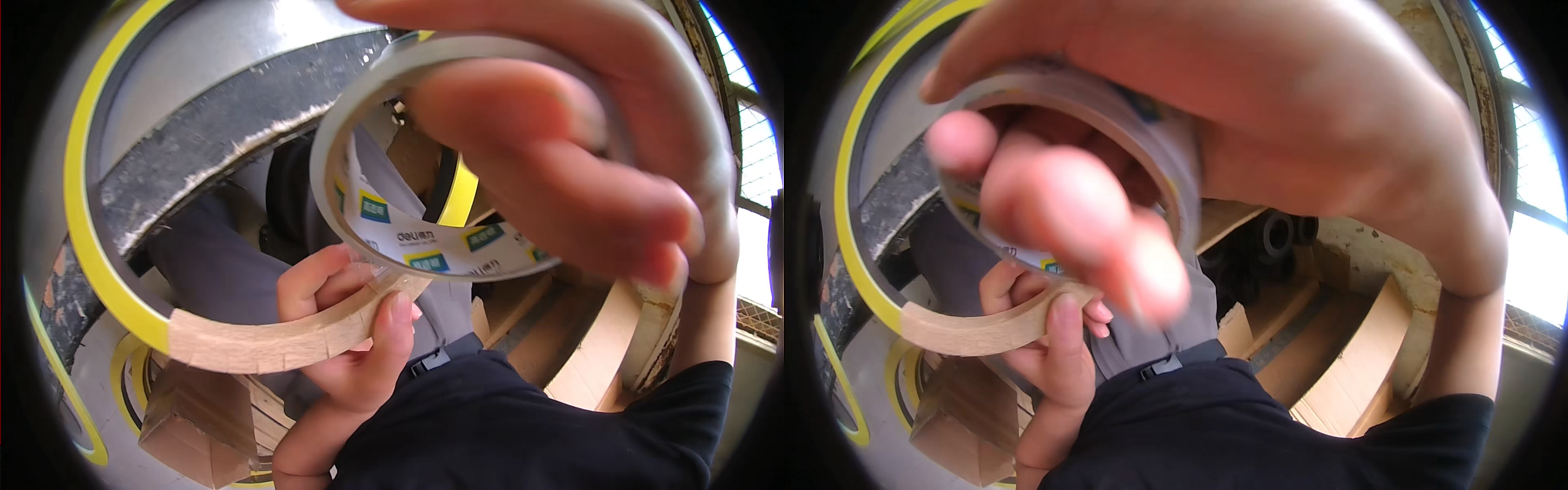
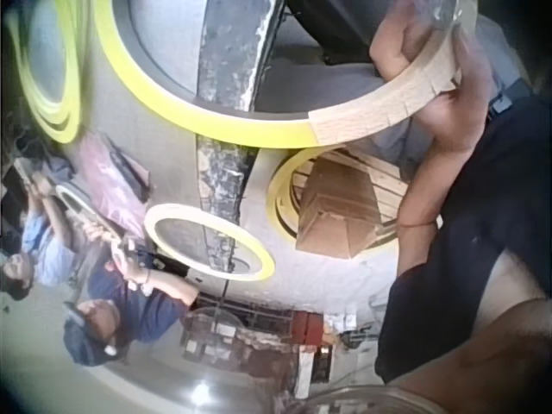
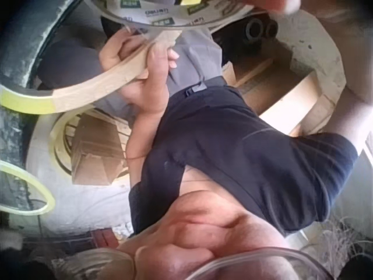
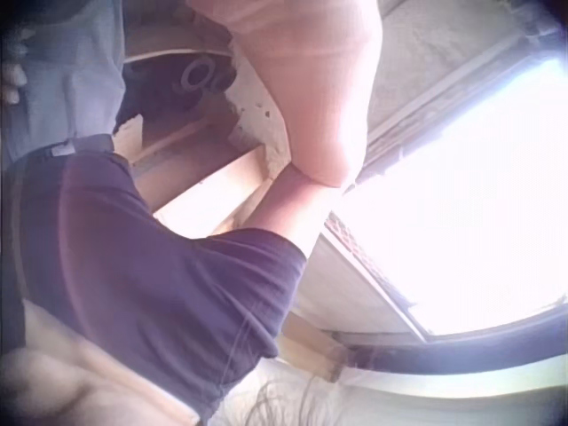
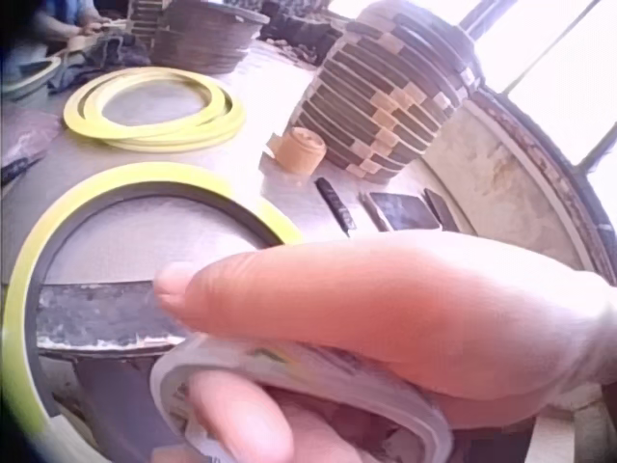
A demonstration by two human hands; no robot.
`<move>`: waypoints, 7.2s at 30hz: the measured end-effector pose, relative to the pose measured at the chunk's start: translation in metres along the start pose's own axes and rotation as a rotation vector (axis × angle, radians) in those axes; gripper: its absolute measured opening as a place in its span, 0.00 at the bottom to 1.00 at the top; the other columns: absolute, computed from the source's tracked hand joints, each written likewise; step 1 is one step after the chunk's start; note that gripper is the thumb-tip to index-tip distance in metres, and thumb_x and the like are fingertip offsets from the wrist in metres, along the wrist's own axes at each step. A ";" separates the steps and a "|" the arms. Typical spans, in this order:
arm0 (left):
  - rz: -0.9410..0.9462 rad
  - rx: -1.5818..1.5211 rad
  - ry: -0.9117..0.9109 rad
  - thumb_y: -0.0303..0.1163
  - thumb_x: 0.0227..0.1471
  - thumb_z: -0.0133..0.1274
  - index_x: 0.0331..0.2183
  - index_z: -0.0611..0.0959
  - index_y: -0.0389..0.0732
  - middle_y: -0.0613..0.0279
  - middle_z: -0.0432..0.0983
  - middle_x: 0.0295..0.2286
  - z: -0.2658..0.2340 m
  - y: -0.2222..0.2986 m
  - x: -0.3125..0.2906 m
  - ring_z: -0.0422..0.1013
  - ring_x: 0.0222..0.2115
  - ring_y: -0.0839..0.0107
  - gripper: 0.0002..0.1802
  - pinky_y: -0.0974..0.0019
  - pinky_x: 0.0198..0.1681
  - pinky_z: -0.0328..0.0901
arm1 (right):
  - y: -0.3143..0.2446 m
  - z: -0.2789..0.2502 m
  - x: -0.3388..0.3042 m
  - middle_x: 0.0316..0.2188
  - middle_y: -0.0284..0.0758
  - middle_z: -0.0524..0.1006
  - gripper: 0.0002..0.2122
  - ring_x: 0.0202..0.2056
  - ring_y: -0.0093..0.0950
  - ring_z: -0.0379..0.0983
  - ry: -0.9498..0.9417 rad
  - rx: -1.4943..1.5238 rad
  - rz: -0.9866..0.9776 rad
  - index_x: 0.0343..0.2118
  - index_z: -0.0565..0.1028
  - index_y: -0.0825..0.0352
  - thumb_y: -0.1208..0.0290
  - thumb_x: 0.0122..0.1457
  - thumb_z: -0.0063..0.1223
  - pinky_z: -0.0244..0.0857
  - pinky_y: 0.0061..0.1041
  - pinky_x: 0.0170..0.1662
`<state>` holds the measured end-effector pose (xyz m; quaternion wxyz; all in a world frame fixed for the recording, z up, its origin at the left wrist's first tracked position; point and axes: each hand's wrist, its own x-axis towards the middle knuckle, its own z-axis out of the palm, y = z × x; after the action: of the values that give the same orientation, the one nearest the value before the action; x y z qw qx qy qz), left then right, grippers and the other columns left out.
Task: Manual application of adhesive strips and tape to circular wooden speaker components.
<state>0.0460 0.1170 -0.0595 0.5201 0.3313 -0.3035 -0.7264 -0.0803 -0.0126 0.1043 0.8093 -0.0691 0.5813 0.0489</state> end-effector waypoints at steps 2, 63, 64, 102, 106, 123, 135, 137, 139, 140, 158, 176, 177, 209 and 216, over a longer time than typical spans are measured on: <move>-0.064 -0.047 0.014 0.21 0.53 0.58 0.57 0.62 0.32 0.59 0.76 0.29 0.004 0.002 0.004 0.73 0.24 0.76 0.33 0.75 0.30 0.69 | -0.005 -0.016 0.011 0.17 0.26 0.70 0.17 0.16 0.16 0.64 -0.144 -0.001 -0.106 0.25 0.75 0.67 0.63 0.69 0.45 0.58 0.17 0.20; 0.092 -0.129 0.036 0.35 0.60 0.60 0.70 0.40 0.41 0.57 0.76 0.32 0.018 -0.002 0.023 0.76 0.24 0.71 0.54 0.69 0.26 0.74 | 0.063 -0.031 0.027 0.11 0.25 0.66 0.14 0.12 0.25 0.66 1.130 -1.777 -1.258 0.19 0.66 0.59 0.63 0.39 0.64 0.57 0.28 0.13; 0.088 -0.128 0.032 0.35 0.60 0.60 0.70 0.40 0.40 0.58 0.76 0.31 0.019 -0.001 0.023 0.76 0.24 0.71 0.54 0.70 0.26 0.74 | 0.062 -0.032 0.025 0.11 0.25 0.65 0.15 0.11 0.24 0.65 1.082 -1.773 -1.338 0.18 0.64 0.58 0.63 0.38 0.64 0.55 0.27 0.12; 0.149 0.078 0.007 0.39 0.56 0.55 0.68 0.47 0.32 0.50 0.78 0.33 0.017 0.000 0.028 0.75 0.22 0.69 0.49 0.70 0.24 0.72 | 0.078 -0.076 0.083 0.38 0.41 0.74 0.07 0.34 0.29 0.73 0.728 -1.106 -1.872 0.34 0.77 0.70 0.81 0.53 0.64 0.70 0.24 0.37; 0.175 0.203 -0.041 0.44 0.58 0.50 0.68 0.47 0.30 0.46 0.78 0.35 0.008 0.000 0.031 0.73 0.20 0.69 0.49 0.72 0.20 0.70 | 0.072 -0.078 0.100 0.35 0.30 0.74 0.08 0.30 0.35 0.73 0.774 -1.000 -1.980 0.31 0.73 0.60 0.73 0.50 0.62 0.66 0.33 0.35; 0.163 -0.009 0.019 0.36 0.55 0.59 0.67 0.54 0.33 0.49 0.79 0.31 0.008 -0.006 0.029 0.77 0.21 0.67 0.47 0.67 0.27 0.76 | 0.076 -0.078 0.078 0.35 0.36 0.77 0.08 0.36 0.30 0.74 0.666 -1.085 -1.914 0.36 0.76 0.70 0.82 0.53 0.62 0.68 0.28 0.45; 0.144 -0.041 0.033 0.33 0.53 0.60 0.67 0.54 0.33 0.51 0.78 0.30 0.013 -0.003 0.029 0.77 0.23 0.67 0.47 0.67 0.29 0.76 | 0.073 -0.071 0.096 0.28 0.30 0.69 0.07 0.36 0.31 0.72 0.849 -1.084 -1.904 0.32 0.72 0.62 0.72 0.52 0.60 0.63 0.33 0.47; 0.146 -0.076 0.047 0.32 0.52 0.60 0.67 0.54 0.32 0.52 0.78 0.30 0.020 -0.002 0.029 0.77 0.24 0.67 0.48 0.68 0.30 0.76 | 0.072 -0.070 0.098 0.29 0.30 0.69 0.08 0.36 0.31 0.72 0.856 -1.069 -1.930 0.32 0.72 0.63 0.72 0.51 0.60 0.64 0.33 0.47; 0.158 -0.048 0.205 0.27 0.52 0.61 0.67 0.54 0.32 0.56 0.77 0.31 0.031 0.003 0.029 0.76 0.26 0.71 0.47 0.69 0.31 0.74 | 0.071 -0.068 0.097 0.29 0.30 0.69 0.08 0.36 0.31 0.72 0.851 -1.077 -1.920 0.32 0.73 0.63 0.72 0.51 0.60 0.64 0.34 0.47; 0.156 -0.051 0.201 0.27 0.52 0.61 0.67 0.54 0.32 0.56 0.77 0.31 0.031 0.005 0.029 0.76 0.26 0.71 0.47 0.69 0.31 0.74 | 0.072 -0.068 0.095 0.29 0.30 0.70 0.08 0.37 0.32 0.72 0.860 -1.090 -1.903 0.32 0.73 0.63 0.72 0.51 0.61 0.64 0.34 0.47; 0.029 0.202 0.236 0.36 0.60 0.50 0.66 0.53 0.30 0.59 0.77 0.32 0.040 0.008 0.026 0.70 0.25 0.74 0.40 0.72 0.31 0.65 | 0.050 -0.068 0.055 0.23 0.44 0.80 0.07 0.27 0.42 0.79 0.668 -1.101 -1.369 0.28 0.83 0.69 0.74 0.49 0.55 0.73 0.34 0.34; 0.052 -0.033 0.162 0.28 0.58 0.58 0.68 0.50 0.32 0.58 0.77 0.31 0.030 0.010 0.021 0.76 0.27 0.73 0.46 0.69 0.36 0.74 | 0.042 -0.073 0.051 0.26 0.32 0.78 0.02 0.32 0.29 0.75 0.516 -1.184 -1.360 0.29 0.81 0.63 0.74 0.53 0.62 0.62 0.32 0.50; 0.055 0.078 0.181 0.31 0.59 0.53 0.67 0.49 0.30 0.57 0.77 0.30 0.033 0.011 0.021 0.74 0.25 0.72 0.44 0.69 0.33 0.71 | 0.042 -0.076 0.050 0.28 0.27 0.77 0.03 0.35 0.25 0.74 0.496 -1.214 -1.392 0.30 0.81 0.60 0.75 0.54 0.65 0.52 0.33 0.59; 0.066 0.119 0.180 0.32 0.62 0.52 0.51 0.63 0.33 0.51 0.79 0.30 0.030 0.008 0.022 0.77 0.24 0.66 0.22 0.67 0.30 0.73 | -0.037 -0.024 -0.014 0.31 0.45 0.80 0.19 0.34 0.38 0.81 0.803 -2.125 -0.097 0.44 0.75 0.77 0.65 0.57 0.59 0.75 0.31 0.38; 0.064 -0.073 0.155 0.22 0.58 0.58 0.51 0.63 0.34 0.53 0.80 0.34 0.020 0.007 0.019 0.79 0.28 0.70 0.24 0.67 0.36 0.76 | -0.027 -0.049 0.018 0.33 0.55 0.79 0.14 0.40 0.48 0.80 0.900 -1.605 -1.404 0.42 0.75 0.77 0.71 0.57 0.55 0.74 0.42 0.43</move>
<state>0.0295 0.0985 -0.0451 0.5765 0.3573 -0.2460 -0.6924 -0.1162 -0.0476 0.0733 0.1012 -0.8820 0.4523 -0.0854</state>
